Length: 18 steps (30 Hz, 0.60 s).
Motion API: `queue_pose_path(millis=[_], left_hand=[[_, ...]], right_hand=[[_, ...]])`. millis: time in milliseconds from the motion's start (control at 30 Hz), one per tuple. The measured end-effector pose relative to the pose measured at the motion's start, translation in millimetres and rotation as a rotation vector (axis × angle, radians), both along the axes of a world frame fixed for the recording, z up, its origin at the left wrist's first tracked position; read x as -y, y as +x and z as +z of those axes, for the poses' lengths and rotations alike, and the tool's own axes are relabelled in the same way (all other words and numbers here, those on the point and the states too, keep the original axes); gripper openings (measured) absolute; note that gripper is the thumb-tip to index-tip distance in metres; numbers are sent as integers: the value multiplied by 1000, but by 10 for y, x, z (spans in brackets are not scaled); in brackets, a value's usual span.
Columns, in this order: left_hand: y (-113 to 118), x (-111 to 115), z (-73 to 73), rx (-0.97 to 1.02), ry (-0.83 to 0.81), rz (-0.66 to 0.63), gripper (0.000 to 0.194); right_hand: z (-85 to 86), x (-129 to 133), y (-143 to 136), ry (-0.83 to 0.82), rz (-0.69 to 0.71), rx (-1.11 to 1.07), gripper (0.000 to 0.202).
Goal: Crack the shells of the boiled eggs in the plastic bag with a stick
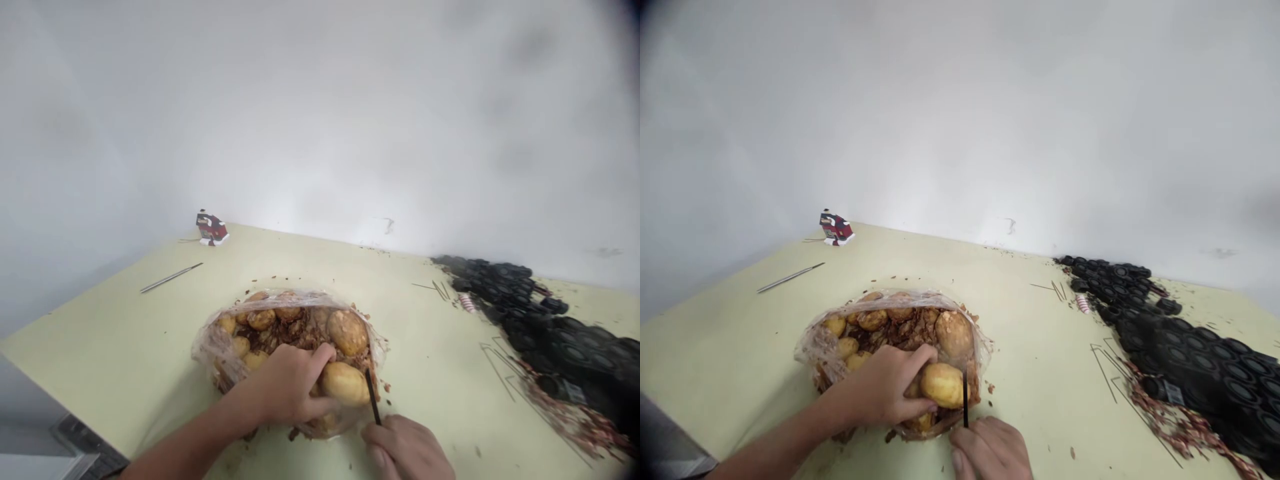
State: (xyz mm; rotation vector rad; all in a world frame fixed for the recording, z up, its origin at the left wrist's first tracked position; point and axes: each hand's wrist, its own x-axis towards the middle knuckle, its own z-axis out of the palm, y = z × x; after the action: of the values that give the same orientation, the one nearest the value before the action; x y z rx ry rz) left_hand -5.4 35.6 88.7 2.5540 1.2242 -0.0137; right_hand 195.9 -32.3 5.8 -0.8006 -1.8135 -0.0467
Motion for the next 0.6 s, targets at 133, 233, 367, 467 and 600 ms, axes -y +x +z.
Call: queue_pose_path(millis=[133,233,367,467,600], left_hand=[[9,-2,-7,1,18,1,39],[11,-14,-28,-4,18,2,42],[10,-14,-36,-25,33,-3,43],[21,-4,-17,-25,38,-1,41],[45,-4,9,-39,25,12,40]], right_hand=[[10,59,73,-188,47,-37,18],[27,110,94,-362,-1,-190,21],[8,127,102,-506,-90,-303,39],[16,101,124,-510,-127,-319,29],[100,60,135,-449,-138,-270,14]])
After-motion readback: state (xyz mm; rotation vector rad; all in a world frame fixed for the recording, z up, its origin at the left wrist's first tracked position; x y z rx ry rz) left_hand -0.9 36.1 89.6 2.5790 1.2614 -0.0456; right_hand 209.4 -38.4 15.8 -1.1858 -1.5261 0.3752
